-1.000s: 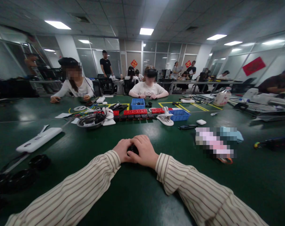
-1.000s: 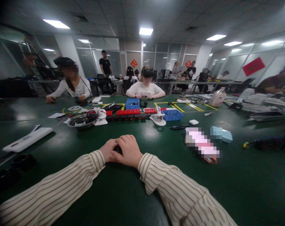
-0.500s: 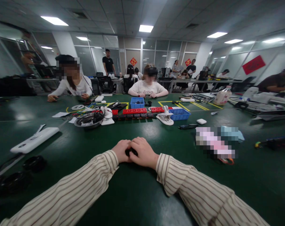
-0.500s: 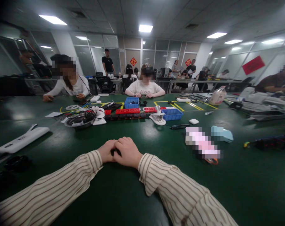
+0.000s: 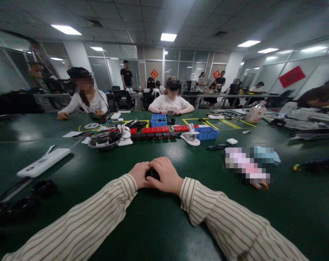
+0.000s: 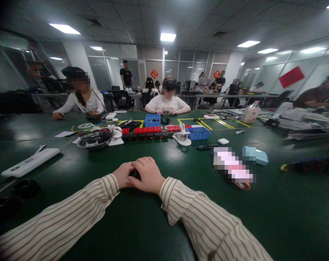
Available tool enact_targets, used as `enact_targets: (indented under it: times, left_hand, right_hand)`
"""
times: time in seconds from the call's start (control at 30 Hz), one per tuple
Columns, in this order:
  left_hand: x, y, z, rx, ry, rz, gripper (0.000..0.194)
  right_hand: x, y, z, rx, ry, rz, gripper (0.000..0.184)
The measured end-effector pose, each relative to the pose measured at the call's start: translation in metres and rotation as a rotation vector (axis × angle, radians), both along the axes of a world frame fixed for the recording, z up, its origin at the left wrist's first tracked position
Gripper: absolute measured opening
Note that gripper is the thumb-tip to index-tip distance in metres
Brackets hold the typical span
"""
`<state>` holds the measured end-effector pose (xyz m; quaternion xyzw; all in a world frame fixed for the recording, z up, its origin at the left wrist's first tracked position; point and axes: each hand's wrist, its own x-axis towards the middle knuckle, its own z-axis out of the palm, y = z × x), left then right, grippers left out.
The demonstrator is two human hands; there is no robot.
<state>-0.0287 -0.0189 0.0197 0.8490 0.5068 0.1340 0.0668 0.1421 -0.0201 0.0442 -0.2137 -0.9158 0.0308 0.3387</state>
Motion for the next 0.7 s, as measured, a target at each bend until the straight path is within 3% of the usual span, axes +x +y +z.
enact_targets:
  times: [0.1, 0.23, 0.4, 0.7]
  left_hand:
    - [0.003, -0.002, 0.001, 0.016, 0.004, 0.017, 0.048]
    - [0.005, -0.002, 0.000, 0.016, -0.015, -0.002, 0.036]
    - [-0.001, 0.005, -0.005, -0.037, -0.116, -0.068, 0.026]
    - [-0.010, 0.014, -0.014, -0.103, -0.230, -0.152, 0.017]
  right_hand:
    - [-0.001, 0.001, -0.001, -0.028, -0.045, -0.143, 0.038]
    - [-0.003, 0.003, -0.004, -0.080, -0.095, -0.187, 0.028]
    - [-0.004, 0.002, -0.003, -0.092, -0.090, -0.061, 0.012]
    - [-0.004, 0.001, -0.006, -0.075, -0.036, 0.109, 0.013]
